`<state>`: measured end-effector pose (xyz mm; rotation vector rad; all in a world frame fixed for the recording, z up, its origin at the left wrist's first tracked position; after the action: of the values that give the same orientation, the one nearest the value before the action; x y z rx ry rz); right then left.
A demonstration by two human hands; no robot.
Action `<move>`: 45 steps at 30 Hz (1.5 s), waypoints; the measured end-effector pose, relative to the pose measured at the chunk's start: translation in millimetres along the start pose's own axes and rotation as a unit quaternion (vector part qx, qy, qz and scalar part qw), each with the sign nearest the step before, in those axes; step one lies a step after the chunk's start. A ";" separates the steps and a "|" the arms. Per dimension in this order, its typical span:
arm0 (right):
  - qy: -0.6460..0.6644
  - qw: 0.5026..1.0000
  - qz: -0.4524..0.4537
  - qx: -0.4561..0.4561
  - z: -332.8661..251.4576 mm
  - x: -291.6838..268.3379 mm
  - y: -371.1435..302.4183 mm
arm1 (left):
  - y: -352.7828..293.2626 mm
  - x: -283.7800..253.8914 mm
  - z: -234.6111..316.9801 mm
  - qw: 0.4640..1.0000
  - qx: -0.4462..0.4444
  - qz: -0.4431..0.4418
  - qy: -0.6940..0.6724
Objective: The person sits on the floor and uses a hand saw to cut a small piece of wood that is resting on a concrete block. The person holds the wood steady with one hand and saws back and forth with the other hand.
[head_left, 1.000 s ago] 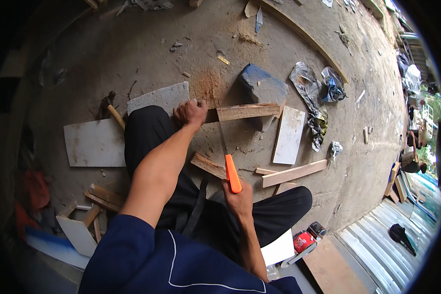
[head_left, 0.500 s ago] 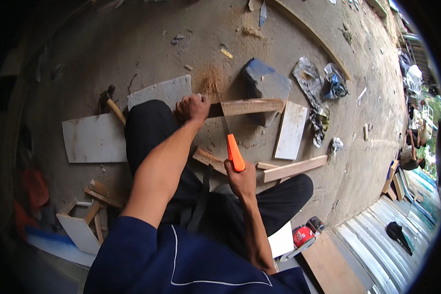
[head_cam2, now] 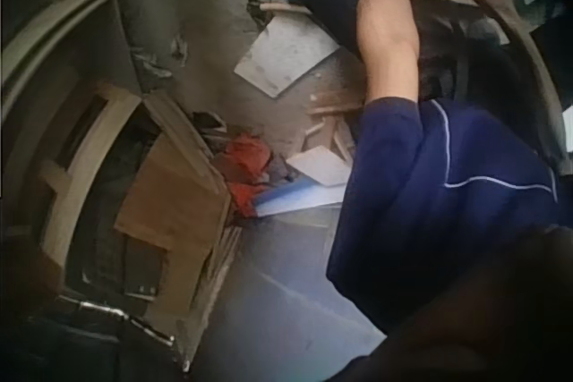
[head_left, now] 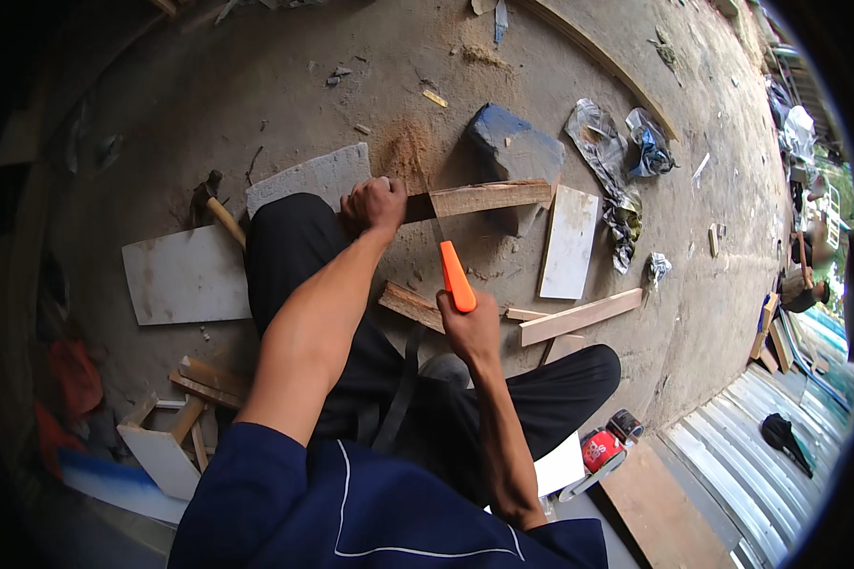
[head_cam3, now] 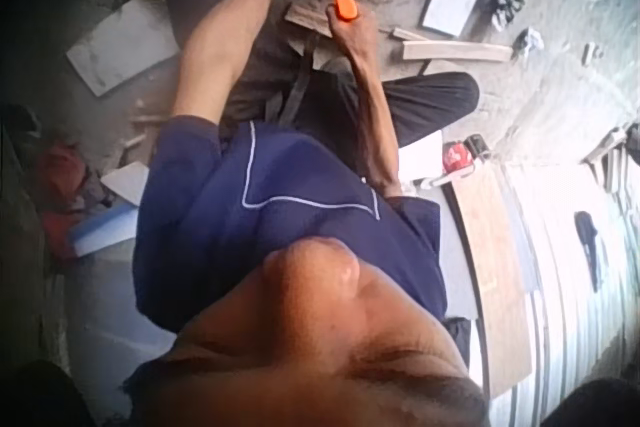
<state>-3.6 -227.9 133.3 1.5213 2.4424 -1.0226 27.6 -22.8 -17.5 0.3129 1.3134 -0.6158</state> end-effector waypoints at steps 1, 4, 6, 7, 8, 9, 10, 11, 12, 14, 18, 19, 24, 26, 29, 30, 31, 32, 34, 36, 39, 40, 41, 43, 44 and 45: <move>-0.008 1.000 -0.002 -0.003 1.9 -4.5 -7.2 | 1.1 0.9 -3.4 1.000 -0.009 -0.002 0.004; 0.011 1.000 -0.022 -0.001 -17.2 -34.3 -88.2 | 1.3 6.8 -16.2 0.999 -0.001 0.037 -0.013; 0.019 1.000 -0.016 -0.012 -9.4 -45.9 -104.4 | 10.7 0.4 -6.6 0.997 0.018 0.073 -0.031; 0.028 0.999 -0.013 -0.020 4.1 -46.1 -103.0 | 9.1 -2.3 -3.3 0.996 0.021 0.076 -0.030; 0.036 0.999 -0.013 -0.022 12.1 -43.4 -103.7 | 3.0 -2.0 -4.3 0.997 0.022 0.073 -0.027; 0.038 0.999 0.002 0.010 21.5 -35.9 -86.4 | -0.2 -2.1 -3.9 0.997 0.031 0.072 -0.028; 0.029 1.000 0.003 0.002 24.0 -23.3 -61.0 | 0.6 -3.6 -3.5 0.996 0.038 0.075 -0.029; 0.019 1.000 0.004 -0.009 25.1 -14.0 -42.8 | 2.9 -5.3 -0.3 0.995 0.045 0.080 -0.031; 0.020 0.999 0.009 -0.031 21.5 -8.5 -39.1 | 5.7 -5.3 -0.6 0.996 0.036 0.076 -0.030; 0.021 0.998 0.017 -0.065 13.2 -3.6 -42.4 | 4.1 -3.3 -2.8 0.998 0.017 0.056 -0.025; 0.013 0.999 0.000 -0.043 -18.6 -25.8 -82.7 | 4.7 -1.0 -4.8 0.999 0.020 0.030 -0.041; 0.036 0.999 0.009 -0.038 -17.1 -33.7 -98.8 | 3.0 -0.2 -6.8 0.998 0.020 0.039 -0.034; 0.014 1.000 -0.002 0.006 8.4 -22.1 -67.1 | 3.9 2.7 -6.6 0.998 0.042 0.041 -0.018; 0.009 1.000 0.005 -0.008 12.9 1.2 -27.5 | -0.2 1.5 -1.7 0.999 0.038 0.028 -0.022; 0.022 0.998 0.030 -0.052 7.7 -7.9 -25.0 | 2.9 2.7 -4.6 0.999 0.010 0.012 -0.050; 0.005 0.999 0.008 -0.043 7.0 -11.4 -41.9 | 2.9 3.8 -7.4 0.998 -0.002 0.006 -0.063; -0.007 0.999 -0.011 -0.046 0.1 -17.0 -57.7 | 15.6 -1.6 -3.6 0.998 0.002 0.020 -0.051; 0.005 1.000 -0.012 -0.027 -9.6 -27.0 -80.0 | 11.8 -2.9 -5.8 0.999 0.002 0.019 -0.034; 0.034 0.999 -0.009 -0.005 -10.3 -40.5 -110.3 | 6.3 -0.1 -8.1 1.000 0.004 0.002 -0.015; 0.076 0.997 -0.002 -0.004 2.7 -42.8 -115.4 | 2.7 7.3 -9.5 1.000 0.010 -0.022 -0.005; 0.031 0.999 0.006 0.011 18.4 -6.2 -37.5 | 1.9 3.4 -2.9 0.999 0.043 -0.007 -0.021; 0.031 0.999 0.009 -0.021 14.2 -4.7 -35.2 | 3.5 1.9 -2.2 0.999 0.040 -0.013 -0.018; 0.031 0.998 0.013 -0.053 9.9 -4.5 -33.9 | 8.1 -1.5 -0.5 0.999 0.030 0.001 -0.020; 0.030 0.999 0.007 -0.025 11.1 -8.3 -36.0 | 3.8 -1.8 -5.5 1.000 0.009 0.011 -0.017; 0.027 0.999 -0.006 -0.026 5.6 -13.3 -48.2 | 12.0 0.6 -5.4 1.000 0.005 0.013 -0.012; 0.023 0.999 -0.019 -0.028 -0.8 -19.4 -69.1 | 18.5 5.2 -6.9 1.000 0.002 0.016 -0.007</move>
<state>-50.6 -261.8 175.6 1.5044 2.5168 -0.9279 33.6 -5.5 -26.6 0.3322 1.2922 -0.5938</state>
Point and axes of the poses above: each hand's wrist, its own y-axis towards the middle knuckle, its own x-axis out of the palm, z = x × y, the point moved 6 cm from there along y, towards the middle knuckle, and after that the axes turned 12 degrees about y, right-handed, at the moved point
